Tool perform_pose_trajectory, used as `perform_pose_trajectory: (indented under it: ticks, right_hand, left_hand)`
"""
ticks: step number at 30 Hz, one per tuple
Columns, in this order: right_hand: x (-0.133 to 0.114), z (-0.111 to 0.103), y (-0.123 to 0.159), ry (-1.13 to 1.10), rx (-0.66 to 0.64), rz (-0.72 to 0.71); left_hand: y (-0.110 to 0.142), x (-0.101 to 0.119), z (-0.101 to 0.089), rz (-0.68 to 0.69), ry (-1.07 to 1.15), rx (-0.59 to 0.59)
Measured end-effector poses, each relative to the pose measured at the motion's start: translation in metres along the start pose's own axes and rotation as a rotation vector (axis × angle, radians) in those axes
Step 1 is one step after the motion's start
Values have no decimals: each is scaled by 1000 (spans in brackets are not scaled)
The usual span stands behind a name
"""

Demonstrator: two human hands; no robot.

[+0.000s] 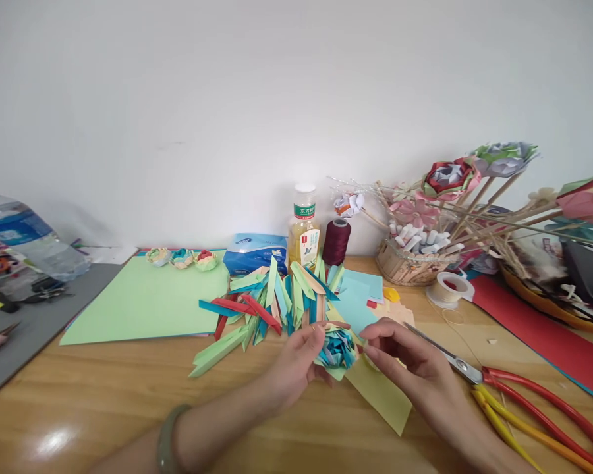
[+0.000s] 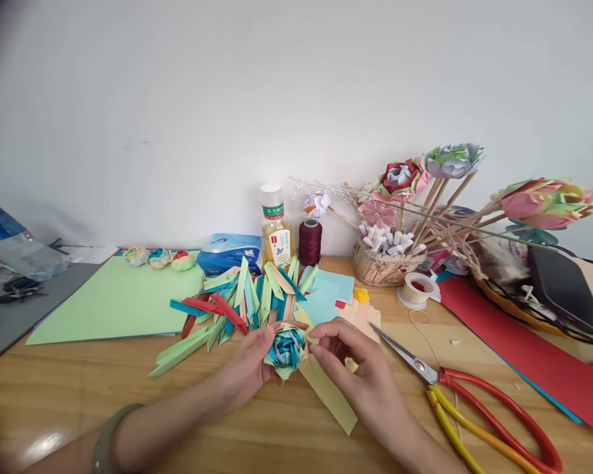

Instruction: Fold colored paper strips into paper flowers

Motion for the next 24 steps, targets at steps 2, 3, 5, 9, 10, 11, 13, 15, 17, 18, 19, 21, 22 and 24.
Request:
perform_pose_trajectory:
  ticks: [2, 3, 5, 9, 10, 11, 13, 15, 17, 18, 19, 21, 22, 24]
  right_hand:
    - [0, 2, 0, 59, -12, -62]
    - [0, 3, 0, 86, -26, -89]
    - [0, 5, 0, 130, -61, -127]
    - [-1, 5, 1, 187, -51, -136]
    - [-3, 5, 2, 202, -38, -140]
    - [-4, 4, 3, 217, -27, -152]
    - [-7, 5, 4, 249, -12, -198]
    - [-10, 5, 6, 274, -8, -254]
    - [-12, 7, 7, 294, -12, -289]
    - [-12, 7, 8, 305, -15, -299]
    - [-13, 7, 8, 316, -14, -307]
    - [-12, 8, 7, 339, -10, -320]
    - [-12, 8, 7, 350, -8, -328]
    - [-11, 8, 7, 371, -10, -346]
  left_hand:
    - [1, 1, 1, -2, -48, -13]
    - [2, 2, 2, -4, -69, -21]
    - [3, 2, 3, -14, -94, -25]
    - [2, 1, 4, -68, -44, -71]
    - [1, 1, 4, -79, -17, -93]
    - [1, 0, 4, -84, 8, -114]
    - [0, 0, 4, -79, 37, -133]
    - [0, 0, 4, -68, 35, -131]
    - [1, 0, 5, -66, 8, -122]
    - [1, 0, 5, -65, -16, -119]
    - [2, -1, 5, -64, -41, -121]
    - [3, -1, 6, -62, -91, -137]
    - [3, -1, 6, -61, -106, -148]
    - [4, -2, 6, -61, -124, -167]
Point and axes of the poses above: each hand's wrist, its own y-axis away from the middle knuckle, its own z-axis out of the palm, x = y × z, the point moved 3 cm from there along -y, towards the middle knuckle, and after that the axes turned 13 degrees about -x, right-handed, at the moved point
